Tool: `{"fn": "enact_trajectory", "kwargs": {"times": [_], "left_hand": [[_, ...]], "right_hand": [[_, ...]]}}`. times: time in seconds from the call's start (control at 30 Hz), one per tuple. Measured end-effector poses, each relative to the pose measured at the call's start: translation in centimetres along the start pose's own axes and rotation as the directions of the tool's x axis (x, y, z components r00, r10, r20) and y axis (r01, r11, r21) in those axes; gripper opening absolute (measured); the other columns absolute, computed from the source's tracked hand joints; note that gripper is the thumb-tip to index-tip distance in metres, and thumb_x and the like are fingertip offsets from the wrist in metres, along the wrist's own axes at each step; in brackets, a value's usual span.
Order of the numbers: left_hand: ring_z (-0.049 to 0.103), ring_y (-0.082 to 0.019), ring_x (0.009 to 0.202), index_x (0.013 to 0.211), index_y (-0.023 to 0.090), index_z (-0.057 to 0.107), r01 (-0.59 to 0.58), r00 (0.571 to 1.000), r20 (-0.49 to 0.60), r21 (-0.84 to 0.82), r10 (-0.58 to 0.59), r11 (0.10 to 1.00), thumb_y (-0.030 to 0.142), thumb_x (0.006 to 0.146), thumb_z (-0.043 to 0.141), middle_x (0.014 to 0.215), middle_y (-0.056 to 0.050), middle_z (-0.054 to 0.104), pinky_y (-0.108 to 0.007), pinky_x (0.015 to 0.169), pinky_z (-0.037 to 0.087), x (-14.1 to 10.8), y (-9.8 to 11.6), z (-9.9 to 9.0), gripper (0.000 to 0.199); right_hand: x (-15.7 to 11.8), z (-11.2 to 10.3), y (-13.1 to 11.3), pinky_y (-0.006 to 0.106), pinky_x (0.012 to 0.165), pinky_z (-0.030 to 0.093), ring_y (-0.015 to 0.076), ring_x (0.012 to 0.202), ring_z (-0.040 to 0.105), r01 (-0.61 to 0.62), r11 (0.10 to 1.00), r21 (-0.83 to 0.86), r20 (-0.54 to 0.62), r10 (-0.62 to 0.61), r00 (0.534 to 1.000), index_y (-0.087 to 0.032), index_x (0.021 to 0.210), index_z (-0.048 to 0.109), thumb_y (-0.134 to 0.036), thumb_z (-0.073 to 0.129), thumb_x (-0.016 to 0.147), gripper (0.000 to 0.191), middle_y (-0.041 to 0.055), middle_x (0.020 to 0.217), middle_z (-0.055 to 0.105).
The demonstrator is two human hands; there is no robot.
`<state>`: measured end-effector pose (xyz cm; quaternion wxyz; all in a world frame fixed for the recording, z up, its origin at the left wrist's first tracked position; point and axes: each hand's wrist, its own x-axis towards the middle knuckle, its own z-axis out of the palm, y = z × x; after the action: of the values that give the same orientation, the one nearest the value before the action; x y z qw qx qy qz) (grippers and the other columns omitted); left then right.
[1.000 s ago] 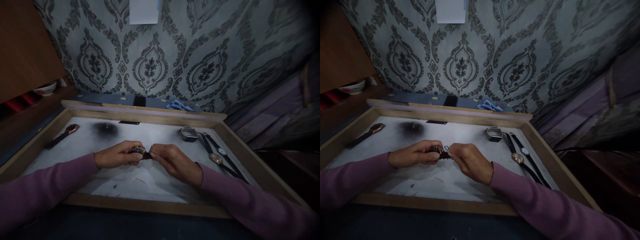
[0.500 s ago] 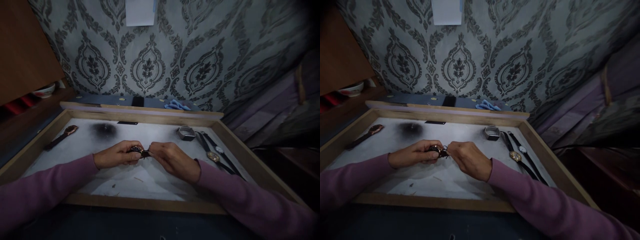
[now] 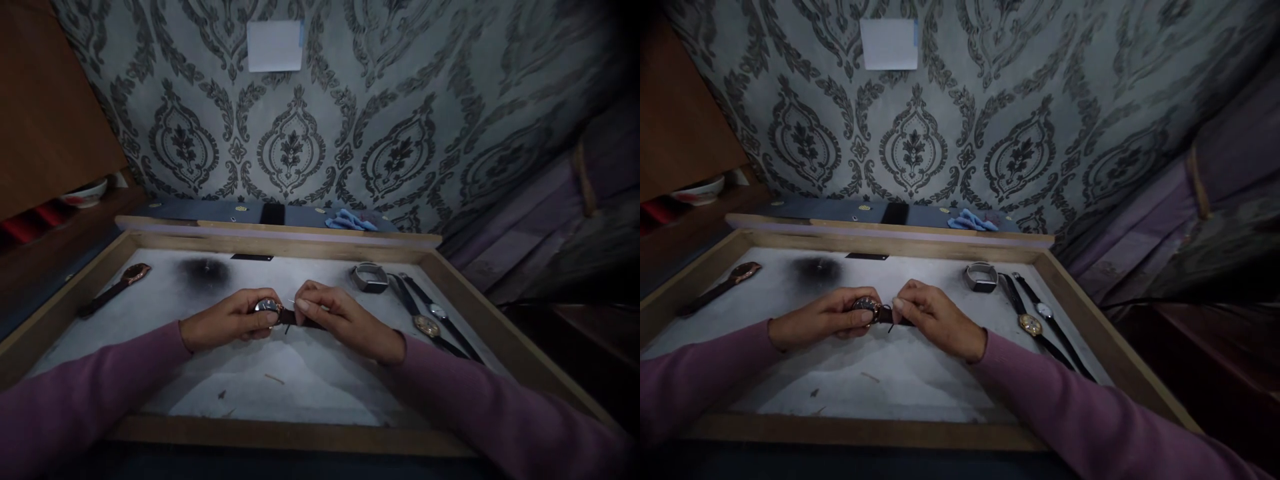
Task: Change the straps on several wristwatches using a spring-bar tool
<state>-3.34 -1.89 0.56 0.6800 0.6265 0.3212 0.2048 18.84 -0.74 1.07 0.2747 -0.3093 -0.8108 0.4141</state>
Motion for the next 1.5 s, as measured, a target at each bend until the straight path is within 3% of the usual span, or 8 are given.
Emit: {"fn": "enact_trajectory", "kwargs": {"times": [0.1,0.23,0.4,0.57,0.83,0.97,1.13,1.5], "left_hand": [[0.025,-0.007,0.052,0.089,0.016,0.048,0.009,1.0,-0.008,-0.018,-0.009,1.0,0.048,0.086,0.058,0.062,0.008,0.033,-0.022,0.046,0.016,0.0,-0.1,0.0,0.033],[0.025,-0.007,0.052,0.089,0.017,0.047,0.018,1.0,-0.008,-0.075,-0.019,0.997,0.048,0.085,0.06,0.064,0.008,0.031,-0.022,0.045,0.014,0.0,-0.2,0.0,0.034],[0.025,-0.006,0.051,0.088,0.017,0.047,0.007,1.0,-0.022,-0.097,-0.009,0.995,0.047,0.084,0.061,0.065,0.007,0.035,-0.022,0.045,0.013,0.0,-0.2,-0.1,0.033],[0.025,-0.007,0.051,0.087,0.017,0.047,0.01,1.0,-0.017,-0.116,-0.012,0.993,0.046,0.085,0.061,0.063,0.007,0.036,-0.023,0.044,0.012,0.1,-0.4,-0.3,0.032],[0.024,-0.006,0.05,0.083,0.017,0.045,0.002,1.0,0.011,-0.116,0.0,0.993,0.046,0.085,0.06,0.061,0.007,0.036,-0.021,0.044,0.013,0.0,-0.5,-0.3,0.033],[0.025,-0.006,0.051,0.083,0.017,0.045,-0.012,1.0,-0.005,-0.095,0.011,0.995,0.046,0.085,0.061,0.062,0.008,0.033,-0.021,0.044,0.014,0.0,-0.3,-0.3,0.033],[0.028,-0.006,0.051,0.084,0.016,0.046,-0.049,0.996,-0.08,-0.053,0.045,0.997,0.047,0.085,0.059,0.063,0.007,0.038,-0.021,0.045,0.015,-0.2,-0.1,0.1,0.033],[0.032,-0.007,0.052,0.092,0.013,0.054,-0.099,0.99,-0.109,-0.114,0.087,0.989,0.04,0.085,0.06,0.062,0.004,0.043,-0.021,0.045,0.016,-0.2,0.0,0.6,0.029]], "right_hand": [[0.0,-0.2,-0.3,0.026,0.064,0.04,0.0125,0.067,0.049,-0.061,0.995,0.073,-0.039,0.064,0.997,-0.014,0.073,0.065,-0.059,0.047,0.091,0.051,0.0016,0.069,0.052],[0.0,0.0,-0.4,0.022,0.047,0.024,0.0071,0.047,0.029,-0.17,0.946,0.277,0.032,0.168,0.985,-0.013,0.075,0.064,-0.057,0.051,0.089,0.048,-0.0075,0.051,0.034],[0.0,0.2,-0.2,0.023,0.047,0.019,0.0071,0.048,0.025,-0.175,0.932,0.318,0.045,0.169,0.985,-0.014,0.072,0.059,-0.056,0.05,0.09,0.046,-0.0079,0.051,0.032],[0.1,0.2,0.1,0.023,0.05,0.023,0.0088,0.054,0.03,-0.122,0.945,0.304,0.065,0.107,0.992,-0.014,0.078,0.058,-0.055,0.048,0.091,0.044,-0.0057,0.059,0.036],[0.0,0.5,0.1,0.025,0.061,0.038,0.012,0.066,0.044,-0.037,0.994,0.098,-0.016,0.038,0.999,-0.017,0.067,0.048,-0.056,0.042,0.094,0.047,0.0003,0.071,0.046],[-0.3,0.8,0.2,0.021,0.047,0.039,0.0088,0.053,0.043,-0.135,0.973,0.189,0.078,0.122,0.989,-0.018,0.068,0.045,-0.058,0.042,0.093,0.047,-0.0016,0.065,0.047],[-0.7,1.1,-0.2,0.022,0.056,0.049,0.0102,0.058,0.058,-0.145,0.963,0.227,0.079,0.13,0.988,-0.016,0.072,0.05,-0.058,0.044,0.092,0.047,0.0027,0.068,0.059],[-0.8,1.3,-0.4,0.023,0.058,0.053,0.0109,0.06,0.062,-0.168,0.947,0.274,0.077,0.152,0.985,-0.016,0.072,0.052,-0.06,0.046,0.09,0.048,0.0044,0.07,0.063]]}}
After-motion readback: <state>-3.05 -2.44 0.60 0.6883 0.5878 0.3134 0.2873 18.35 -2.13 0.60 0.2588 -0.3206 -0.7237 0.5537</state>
